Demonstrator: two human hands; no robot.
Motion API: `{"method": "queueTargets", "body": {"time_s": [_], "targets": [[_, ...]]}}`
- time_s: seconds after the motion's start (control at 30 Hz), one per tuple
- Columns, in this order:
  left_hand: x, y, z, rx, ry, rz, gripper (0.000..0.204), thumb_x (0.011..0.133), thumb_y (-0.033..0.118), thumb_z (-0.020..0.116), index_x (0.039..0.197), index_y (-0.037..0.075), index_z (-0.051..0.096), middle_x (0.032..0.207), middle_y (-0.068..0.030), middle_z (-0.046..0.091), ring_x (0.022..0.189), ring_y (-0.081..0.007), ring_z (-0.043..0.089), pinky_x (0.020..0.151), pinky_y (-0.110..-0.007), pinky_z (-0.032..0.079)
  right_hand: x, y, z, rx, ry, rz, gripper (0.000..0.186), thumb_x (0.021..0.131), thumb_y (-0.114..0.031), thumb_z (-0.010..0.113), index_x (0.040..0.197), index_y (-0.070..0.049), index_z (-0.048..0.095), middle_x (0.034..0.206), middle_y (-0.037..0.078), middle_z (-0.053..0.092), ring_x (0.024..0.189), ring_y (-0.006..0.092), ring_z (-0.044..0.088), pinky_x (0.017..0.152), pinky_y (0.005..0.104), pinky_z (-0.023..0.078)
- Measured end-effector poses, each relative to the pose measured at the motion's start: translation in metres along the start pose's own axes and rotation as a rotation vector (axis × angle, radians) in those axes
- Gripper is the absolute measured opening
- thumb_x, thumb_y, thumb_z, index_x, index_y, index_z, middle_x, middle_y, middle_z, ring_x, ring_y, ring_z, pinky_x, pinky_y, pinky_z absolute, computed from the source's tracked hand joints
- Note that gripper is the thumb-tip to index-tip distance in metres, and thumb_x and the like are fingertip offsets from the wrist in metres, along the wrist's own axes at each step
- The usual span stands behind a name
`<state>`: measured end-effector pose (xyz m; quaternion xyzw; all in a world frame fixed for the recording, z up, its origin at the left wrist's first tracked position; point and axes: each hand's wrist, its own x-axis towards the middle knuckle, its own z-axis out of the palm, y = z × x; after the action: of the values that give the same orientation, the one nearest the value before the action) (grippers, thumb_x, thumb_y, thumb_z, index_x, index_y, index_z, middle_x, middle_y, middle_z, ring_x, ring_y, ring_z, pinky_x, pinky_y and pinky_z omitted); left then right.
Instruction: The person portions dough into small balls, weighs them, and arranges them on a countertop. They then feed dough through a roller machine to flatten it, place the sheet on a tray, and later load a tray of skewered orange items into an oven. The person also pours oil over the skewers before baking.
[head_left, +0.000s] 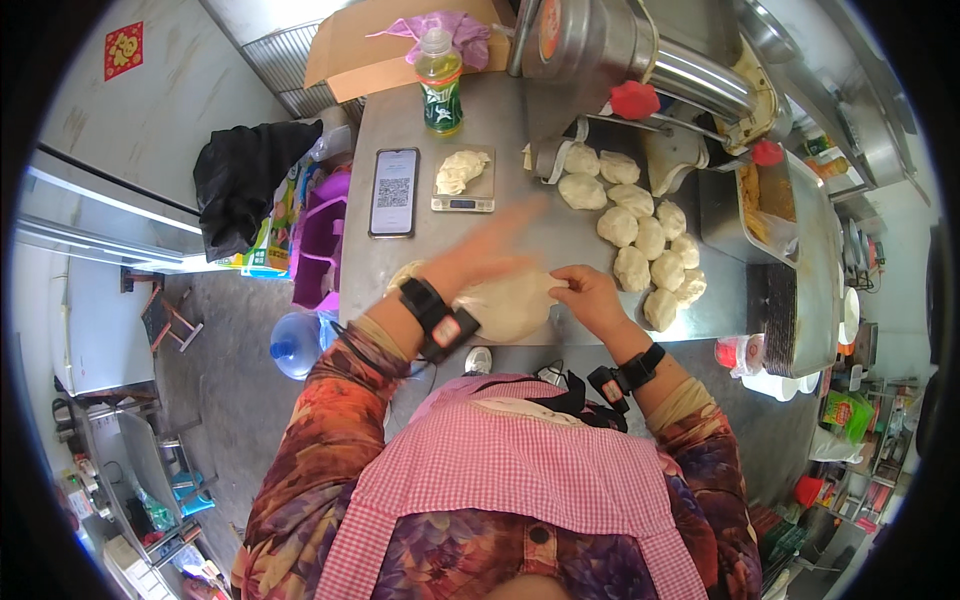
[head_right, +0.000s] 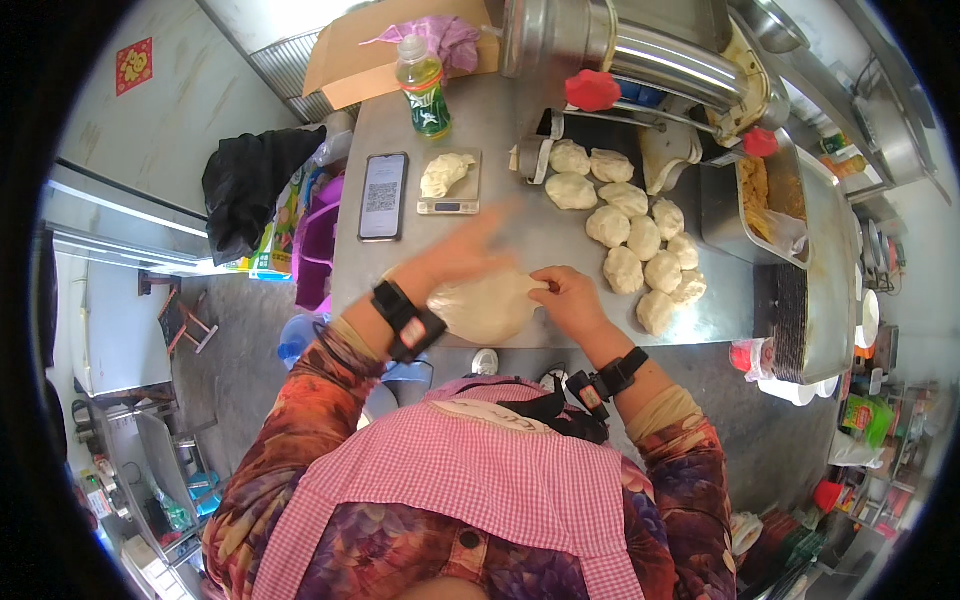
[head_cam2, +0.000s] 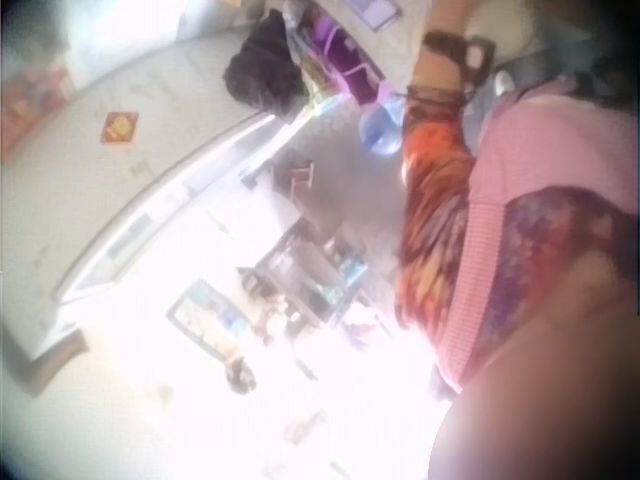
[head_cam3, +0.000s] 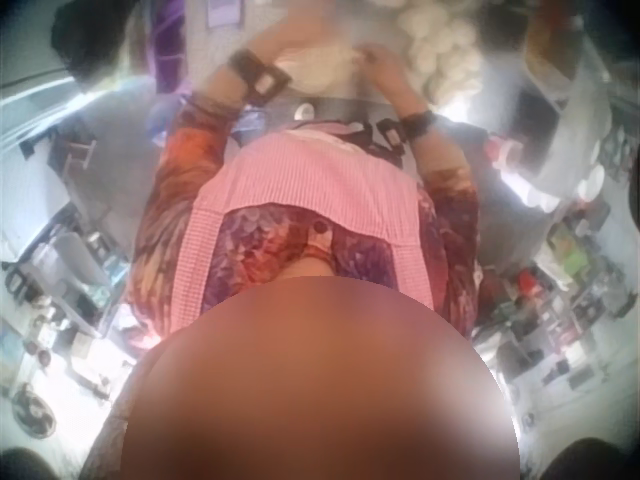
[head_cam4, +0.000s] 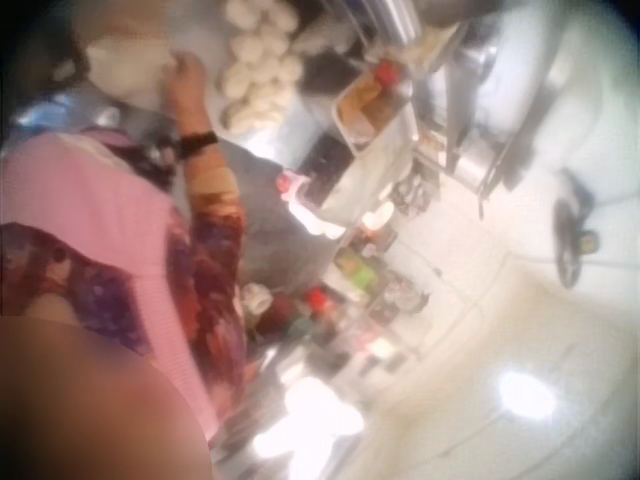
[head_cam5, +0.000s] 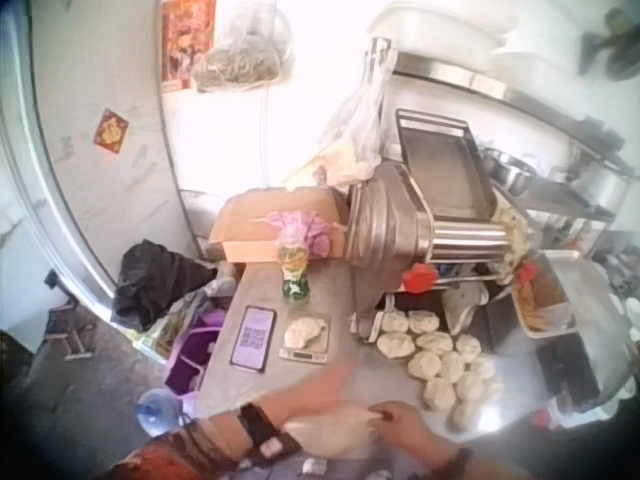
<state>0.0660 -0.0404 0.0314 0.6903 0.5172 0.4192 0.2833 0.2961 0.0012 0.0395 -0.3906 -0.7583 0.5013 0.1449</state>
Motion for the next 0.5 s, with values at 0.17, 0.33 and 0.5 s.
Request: {"method": "queueTargets", "body": {"time_s": [0.17,0.33,0.5], "targets": [[-0.024,0.036,0.068,0.325,-0.177,-0.089,0.056,0.083,0.021,0.062,0.129,-0.001,0.041,0.120,-0.0188,0.053,0.118,-0.0335,0.047,0.107,-0.047,0.029,0.001,-0.011,0.000,-0.290,0.121,-0.158,0.016,0.071,-0.008,0.073,0.080,0.000,0.062,0.084,0.010,0.065,0.066,0.0166,0.061,0.061,0.0279,0.050],[-0.010,0.018,0.066,0.384,-0.377,-0.097,0.051,0.084,0.019,0.059,0.131,0.003,0.042,0.118,-0.0168,0.056,0.115,-0.0309,0.050,0.108,-0.047,0.027,-0.002,-0.042,-0.028,0.245,-0.181,0.193,0.015,0.077,-0.010,0.072,0.078,-0.001,0.060,0.078,0.007,0.064,0.063,0.0146,0.058,0.058,0.0267,0.048],[-0.008,0.037,0.051,-0.129,0.011,-0.058,0.046,0.084,0.012,0.062,0.127,0.005,0.050,0.108,-0.0137,0.059,0.102,-0.0269,0.057,0.098,-0.041,0.039,-0.001,-0.067,-0.053,0.537,-0.205,0.149,0.031,0.083,-0.014,0.069,0.107,0.000,0.056,0.089,0.008,0.064,0.078,0.0169,0.062,0.071,0.0289,0.051]]}}
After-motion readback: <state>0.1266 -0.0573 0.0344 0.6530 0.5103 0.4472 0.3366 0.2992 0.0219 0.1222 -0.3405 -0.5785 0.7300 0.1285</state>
